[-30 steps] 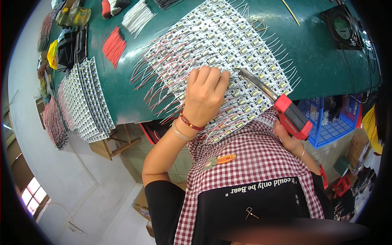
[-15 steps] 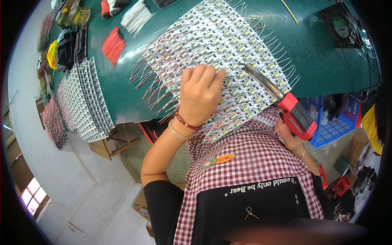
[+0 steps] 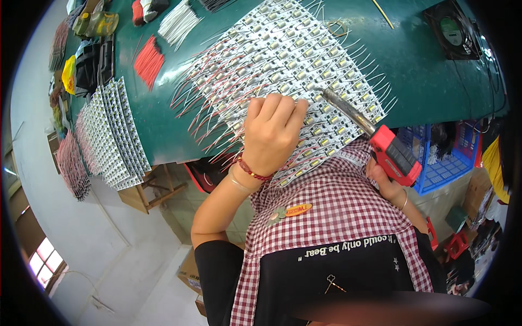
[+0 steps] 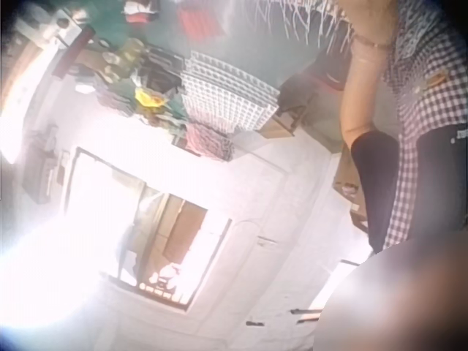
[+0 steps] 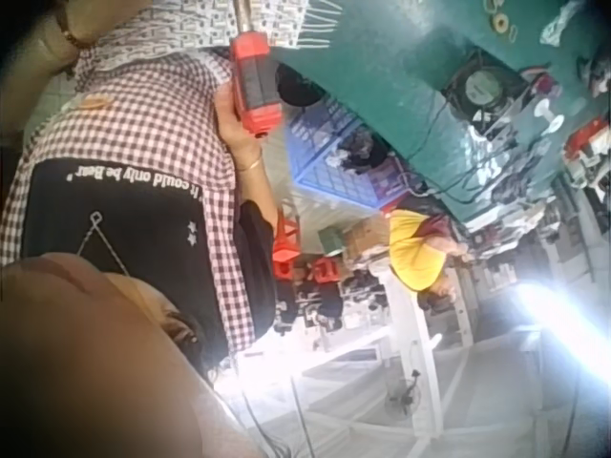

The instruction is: The person solders wires and electronic components onto an LED panel with a soldering iron.

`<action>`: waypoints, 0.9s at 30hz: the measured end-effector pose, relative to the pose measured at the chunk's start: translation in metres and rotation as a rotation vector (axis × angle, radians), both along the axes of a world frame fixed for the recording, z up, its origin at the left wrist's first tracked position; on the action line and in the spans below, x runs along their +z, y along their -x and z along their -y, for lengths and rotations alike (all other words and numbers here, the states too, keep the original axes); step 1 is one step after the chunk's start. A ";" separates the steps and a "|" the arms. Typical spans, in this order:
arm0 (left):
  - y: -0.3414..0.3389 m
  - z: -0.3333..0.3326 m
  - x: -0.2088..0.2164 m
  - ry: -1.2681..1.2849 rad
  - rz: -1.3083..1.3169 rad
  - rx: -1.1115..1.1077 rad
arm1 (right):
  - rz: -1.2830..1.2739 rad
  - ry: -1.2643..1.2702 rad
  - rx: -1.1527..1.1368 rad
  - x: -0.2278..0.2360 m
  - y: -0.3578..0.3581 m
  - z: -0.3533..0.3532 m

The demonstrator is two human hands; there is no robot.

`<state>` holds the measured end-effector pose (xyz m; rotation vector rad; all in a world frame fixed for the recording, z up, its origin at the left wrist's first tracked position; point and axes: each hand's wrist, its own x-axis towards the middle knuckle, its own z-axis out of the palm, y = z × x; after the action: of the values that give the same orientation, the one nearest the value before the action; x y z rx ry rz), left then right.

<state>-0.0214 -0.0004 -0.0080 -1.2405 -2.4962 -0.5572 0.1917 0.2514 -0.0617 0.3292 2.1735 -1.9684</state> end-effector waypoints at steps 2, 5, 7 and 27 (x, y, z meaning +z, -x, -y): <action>-0.001 0.000 -0.008 -0.001 0.007 -0.011 | -0.057 -0.166 0.032 0.006 0.002 0.001; -0.002 -0.001 -0.012 -0.028 0.022 0.006 | -0.024 -0.124 -0.031 0.012 0.004 0.008; -0.003 -0.002 -0.011 -0.013 0.016 0.000 | -0.011 -0.098 -0.063 0.011 0.005 0.009; -0.005 -0.003 -0.013 -0.018 -0.012 0.011 | -0.016 -0.127 -0.060 0.013 -0.001 0.006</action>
<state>-0.0164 0.0023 -0.0206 -1.2196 -2.4809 -0.5673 0.1927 0.2450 -0.0487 0.4038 2.3310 -1.8730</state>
